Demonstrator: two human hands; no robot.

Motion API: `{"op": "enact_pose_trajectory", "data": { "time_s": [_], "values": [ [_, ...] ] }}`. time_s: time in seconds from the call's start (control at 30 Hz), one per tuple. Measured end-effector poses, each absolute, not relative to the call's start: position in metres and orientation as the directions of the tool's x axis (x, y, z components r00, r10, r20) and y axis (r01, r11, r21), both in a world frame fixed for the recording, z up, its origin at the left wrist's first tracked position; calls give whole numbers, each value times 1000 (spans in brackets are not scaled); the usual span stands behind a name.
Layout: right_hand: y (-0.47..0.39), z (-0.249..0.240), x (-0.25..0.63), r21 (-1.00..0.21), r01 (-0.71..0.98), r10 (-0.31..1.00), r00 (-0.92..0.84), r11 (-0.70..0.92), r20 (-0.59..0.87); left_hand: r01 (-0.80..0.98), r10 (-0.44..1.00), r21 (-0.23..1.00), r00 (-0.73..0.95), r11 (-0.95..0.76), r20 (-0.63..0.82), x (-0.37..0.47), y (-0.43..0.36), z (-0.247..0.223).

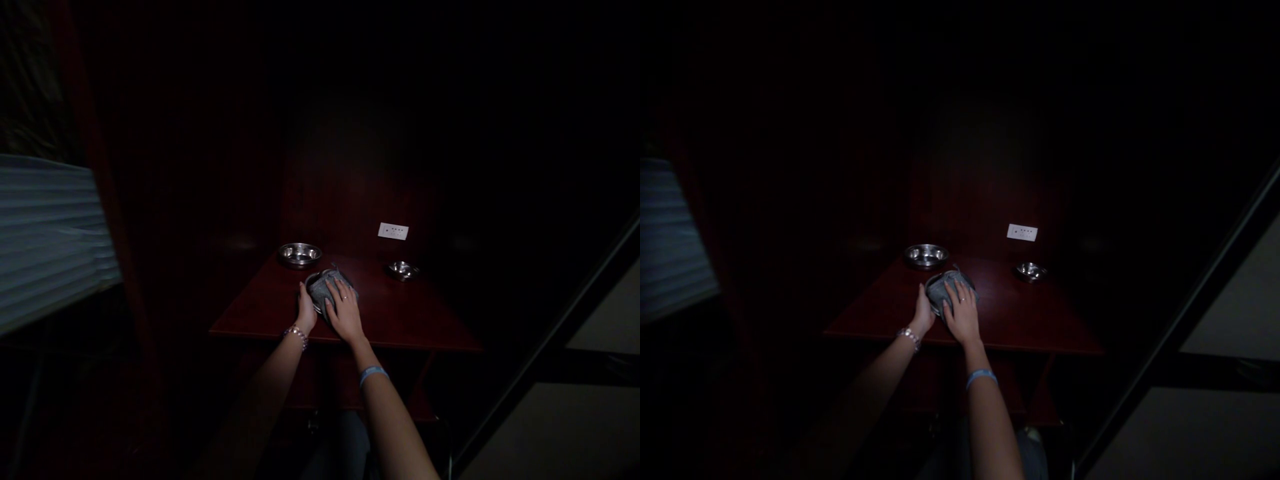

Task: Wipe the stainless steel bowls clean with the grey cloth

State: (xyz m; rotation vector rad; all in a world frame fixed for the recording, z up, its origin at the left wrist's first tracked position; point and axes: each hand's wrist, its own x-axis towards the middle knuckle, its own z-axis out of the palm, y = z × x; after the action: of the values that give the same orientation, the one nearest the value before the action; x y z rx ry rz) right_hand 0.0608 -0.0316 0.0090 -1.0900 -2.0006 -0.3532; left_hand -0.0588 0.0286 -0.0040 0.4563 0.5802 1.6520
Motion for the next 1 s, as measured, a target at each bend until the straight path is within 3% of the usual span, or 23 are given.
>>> {"op": "enact_pose_trajectory", "data": {
  "time_s": [0.27, 0.47, 0.67, 1.0],
  "values": [
    [-34, 13, 63, -187, 757, 581, -293, 627, 760, -772, 980, 625, -194, -120, -50, -58, 26, -2],
    [-40, 15, 62, -118, 753, 561, -366, 648, 742, -804, 994, 590, -109, -74, -23, -59, 21, 0],
    [-40, 13, 59, -50, 766, 554, -416, 640, 721, -803, 986, 588, -160, -97, -56, -60, 21, 0],
    [-37, 10, 60, -83, 809, 593, -352, 581, 724, -783, 984, 600, -173, -165, 45, -58, 15, 8]
  ]
}}
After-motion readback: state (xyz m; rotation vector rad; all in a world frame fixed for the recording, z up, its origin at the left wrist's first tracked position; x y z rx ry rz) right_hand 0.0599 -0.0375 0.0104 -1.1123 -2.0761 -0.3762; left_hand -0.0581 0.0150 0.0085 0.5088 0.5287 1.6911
